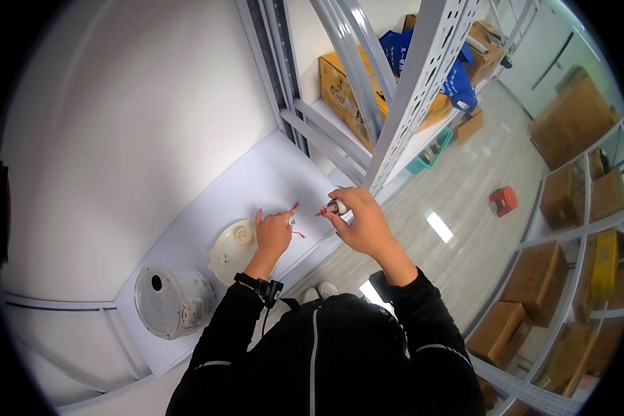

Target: The person disassembles a white cylindrical appliance on a countertop, removes the lid, and uses a screwdriver to loosen and remove screws from the lid. They then reassemble the appliance by placing the lid back on and tightening the screws.

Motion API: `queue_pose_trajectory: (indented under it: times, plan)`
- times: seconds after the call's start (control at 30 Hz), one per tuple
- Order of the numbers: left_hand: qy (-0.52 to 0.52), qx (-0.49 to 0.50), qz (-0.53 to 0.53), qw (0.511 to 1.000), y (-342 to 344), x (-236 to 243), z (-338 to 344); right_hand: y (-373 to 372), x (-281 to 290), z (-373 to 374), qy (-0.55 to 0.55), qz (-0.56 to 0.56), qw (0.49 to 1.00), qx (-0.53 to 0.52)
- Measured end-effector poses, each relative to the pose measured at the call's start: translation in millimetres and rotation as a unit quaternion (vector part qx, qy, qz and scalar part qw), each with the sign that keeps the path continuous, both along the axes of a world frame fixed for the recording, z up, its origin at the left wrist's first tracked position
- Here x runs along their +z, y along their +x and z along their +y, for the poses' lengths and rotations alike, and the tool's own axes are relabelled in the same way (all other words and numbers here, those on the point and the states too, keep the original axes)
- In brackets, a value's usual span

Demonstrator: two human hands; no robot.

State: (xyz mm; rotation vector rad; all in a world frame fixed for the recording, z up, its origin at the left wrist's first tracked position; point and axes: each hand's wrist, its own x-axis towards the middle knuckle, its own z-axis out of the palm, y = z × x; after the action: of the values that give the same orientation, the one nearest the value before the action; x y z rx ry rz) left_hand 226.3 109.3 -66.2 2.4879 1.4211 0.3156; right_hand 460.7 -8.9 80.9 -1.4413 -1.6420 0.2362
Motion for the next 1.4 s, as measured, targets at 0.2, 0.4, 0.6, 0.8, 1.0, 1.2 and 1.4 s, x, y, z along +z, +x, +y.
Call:
queue_pose_trajectory:
  times: [0.2, 0.4, 0.6, 0.8, 1.0, 1.2, 1.4]
  plan:
    - [0.018, 0.008, -0.102, 0.995, -20.2, 26.6, -16.6, -11.7, 6.5, 7.4, -0.013, 0.021, 1.0, 0.002]
    - [0.024, 0.069, -0.135, 0.988, -76.5, 36.8, -52.0, -44.4, 11.9, 28.8, -0.025, 0.055, 0.996, 0.06]
    - [0.082, 0.22, -0.073, 0.969, -128.5, 26.0, -78.8, -83.7, 9.2, 47.1, -0.039, 0.061, 0.989, 0.132]
    - [0.076, 0.29, -0.039, 0.953, -170.4, 10.5, -90.4, -111.9, 6.6, 54.2, -0.058, 0.043, 0.977, 0.198]
    - [-0.016, 0.308, -0.125, 0.943, -184.6, -7.8, -96.9, -123.2, 3.3, 52.4, -0.075, 0.026, 0.971, 0.227]
    - [-0.086, 0.346, -0.126, 0.926, -182.3, 4.8, -102.5, -126.5, -1.4, 49.9, -0.081, 0.023, 0.97, 0.226]
    - [0.011, 0.312, -0.076, 0.947, -176.3, 17.2, -111.1, -124.4, -3.4, 43.6, -0.08, 0.03, 0.971, 0.224]
